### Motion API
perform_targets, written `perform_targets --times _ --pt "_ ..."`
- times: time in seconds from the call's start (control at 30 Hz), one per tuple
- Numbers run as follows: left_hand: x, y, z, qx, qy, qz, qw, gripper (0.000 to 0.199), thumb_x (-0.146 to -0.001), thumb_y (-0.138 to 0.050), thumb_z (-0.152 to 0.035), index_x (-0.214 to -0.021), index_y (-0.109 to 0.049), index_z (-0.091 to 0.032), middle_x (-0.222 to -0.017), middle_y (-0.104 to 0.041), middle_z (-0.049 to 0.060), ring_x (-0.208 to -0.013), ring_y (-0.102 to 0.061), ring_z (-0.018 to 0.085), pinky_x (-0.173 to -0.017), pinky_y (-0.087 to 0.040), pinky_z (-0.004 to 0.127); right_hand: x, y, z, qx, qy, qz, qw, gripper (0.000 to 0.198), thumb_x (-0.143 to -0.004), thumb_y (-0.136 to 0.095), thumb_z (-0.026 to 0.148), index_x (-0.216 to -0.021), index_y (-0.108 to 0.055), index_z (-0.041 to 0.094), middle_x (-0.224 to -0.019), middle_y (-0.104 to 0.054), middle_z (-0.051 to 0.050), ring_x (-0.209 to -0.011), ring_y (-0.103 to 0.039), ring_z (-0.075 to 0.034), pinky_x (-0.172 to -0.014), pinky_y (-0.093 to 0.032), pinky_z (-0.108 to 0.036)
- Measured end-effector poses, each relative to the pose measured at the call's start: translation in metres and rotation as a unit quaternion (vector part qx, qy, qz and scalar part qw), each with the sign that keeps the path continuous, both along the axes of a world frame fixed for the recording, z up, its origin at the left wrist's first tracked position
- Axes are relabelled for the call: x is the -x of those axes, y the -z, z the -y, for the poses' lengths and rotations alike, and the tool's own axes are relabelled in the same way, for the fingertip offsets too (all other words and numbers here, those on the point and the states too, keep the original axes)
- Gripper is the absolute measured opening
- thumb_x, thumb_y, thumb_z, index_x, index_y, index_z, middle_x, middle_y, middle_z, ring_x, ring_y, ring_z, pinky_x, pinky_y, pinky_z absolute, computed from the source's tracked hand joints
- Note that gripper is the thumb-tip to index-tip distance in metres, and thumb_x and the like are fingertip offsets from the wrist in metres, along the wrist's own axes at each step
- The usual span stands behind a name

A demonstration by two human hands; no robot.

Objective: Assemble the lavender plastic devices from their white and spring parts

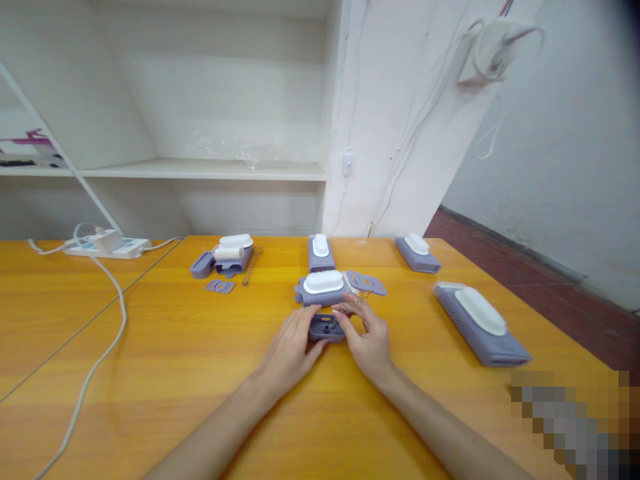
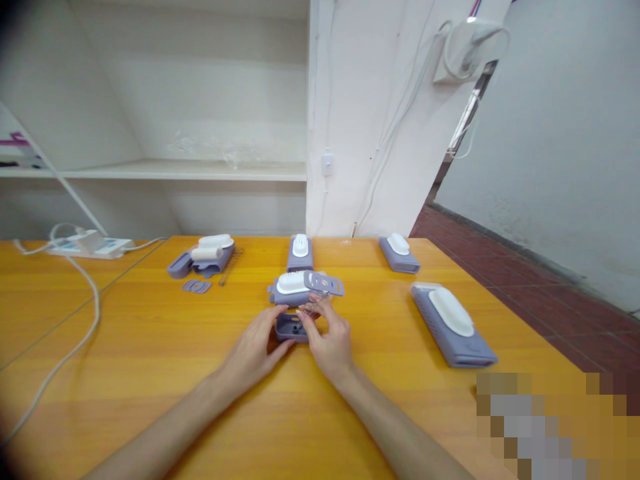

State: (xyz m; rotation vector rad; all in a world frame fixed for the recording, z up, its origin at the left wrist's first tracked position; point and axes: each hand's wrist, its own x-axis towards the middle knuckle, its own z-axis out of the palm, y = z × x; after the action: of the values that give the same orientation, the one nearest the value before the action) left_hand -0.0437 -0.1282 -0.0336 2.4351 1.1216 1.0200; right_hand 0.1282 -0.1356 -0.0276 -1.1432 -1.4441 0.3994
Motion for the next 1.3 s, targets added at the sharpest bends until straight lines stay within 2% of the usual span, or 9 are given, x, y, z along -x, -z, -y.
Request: perform_targets --times 0.13,0.37,0.63,0.83,1.1,1.2,1.3 --pt "-0.001 0.0 -0.001 -0.001 0.001 0.008 1.0 0.05 -0.082 -0.056 -0.024 -0.128 -0.035 -0.021 -0.122 -0.054 0.011 -0.112 -0.052 0.023 -0.095 -0.044 0.039 0.001 -0.001 0.001 -0.012 -0.016 0.021 1.0 0.031 -0.082 -0.061 0.025 -0.112 -0.056 0.022 -0.092 -0.071 -0.001 -0.084 -0.066 -0.016 -0.084 -0.05 -0.031" --pt "0.0 0.001 -0.002 -0.009 0.007 0.0 1.0 0.053 -0.082 -0.058 -0.025 -0.129 -0.033 -0.021 -0.122 -0.054 0.011 -0.113 -0.052 0.023 -0.096 -0.044 0.04 0.002 0.001 0.001 0.003 -0.038 0.087 0.995 0.011 -0.083 -0.059 0.028 -0.092 -0.064 0.022 -0.088 -0.069 -0.002 -0.084 -0.064 -0.017 -0.081 -0.05 -0.03" --pt "-0.001 0.002 -0.002 0.004 0.008 0.0 1.0 0.053 -0.082 -0.058 -0.026 -0.128 -0.033 -0.021 -0.122 -0.054 0.011 -0.112 -0.052 0.023 -0.095 -0.044 0.041 0.002 0.004 -0.001 -0.007 -0.014 0.111 0.994 0.014 -0.079 -0.065 0.032 -0.09 -0.065 0.024 -0.091 -0.069 -0.002 -0.088 -0.061 -0.02 -0.082 -0.048 -0.034" --pt "-0.002 0.002 -0.004 0.011 0.007 0.006 1.0 0.053 -0.082 -0.06 -0.026 -0.128 -0.033 -0.021 -0.121 -0.054 0.011 -0.112 -0.052 0.023 -0.095 -0.044 0.041 0.003 0.006 -0.002 0.015 -0.009 0.103 0.994 0.017 -0.076 -0.068 0.034 -0.09 -0.066 0.025 -0.093 -0.069 -0.002 -0.09 -0.061 -0.021 -0.083 -0.047 -0.036" --pt "-0.001 0.002 -0.002 0.022 0.005 0.013 1.0 0.052 -0.083 -0.059 -0.028 -0.128 -0.033 -0.023 -0.122 -0.053 0.01 -0.113 -0.052 0.023 -0.095 -0.043 0.041 0.005 -0.009 -0.003 0.088 -0.009 0.12 0.989 0.015 -0.072 -0.071 0.031 -0.081 -0.065 0.022 -0.084 -0.065 -0.002 -0.082 -0.059 -0.02 -0.08 -0.045 -0.036" --pt "-0.001 -0.001 -0.001 0.038 0.011 0.024 0.999 0.05 -0.083 -0.058 -0.026 -0.127 -0.035 -0.023 -0.12 -0.054 0.01 -0.112 -0.052 0.023 -0.095 -0.043 0.041 0.006 -0.013 -0.003 0.094 -0.019 0.137 0.986 0.014 -0.071 -0.072 0.031 -0.08 -0.066 0.022 -0.083 -0.063 -0.002 -0.083 -0.058 -0.019 -0.08 -0.044 -0.035" --pt "-0.001 -0.002 -0.002 0.052 -0.005 0.035 0.998 0.052 -0.077 -0.065 -0.032 -0.122 -0.041 -0.021 -0.114 -0.056 0.01 -0.108 -0.052 0.024 -0.092 -0.043 0.041 0.007 -0.013 -0.002 0.079 -0.019 0.142 0.987 0.014 -0.073 -0.071 0.031 -0.083 -0.066 0.023 -0.085 -0.064 -0.003 -0.084 -0.058 -0.02 -0.079 -0.044 -0.035"
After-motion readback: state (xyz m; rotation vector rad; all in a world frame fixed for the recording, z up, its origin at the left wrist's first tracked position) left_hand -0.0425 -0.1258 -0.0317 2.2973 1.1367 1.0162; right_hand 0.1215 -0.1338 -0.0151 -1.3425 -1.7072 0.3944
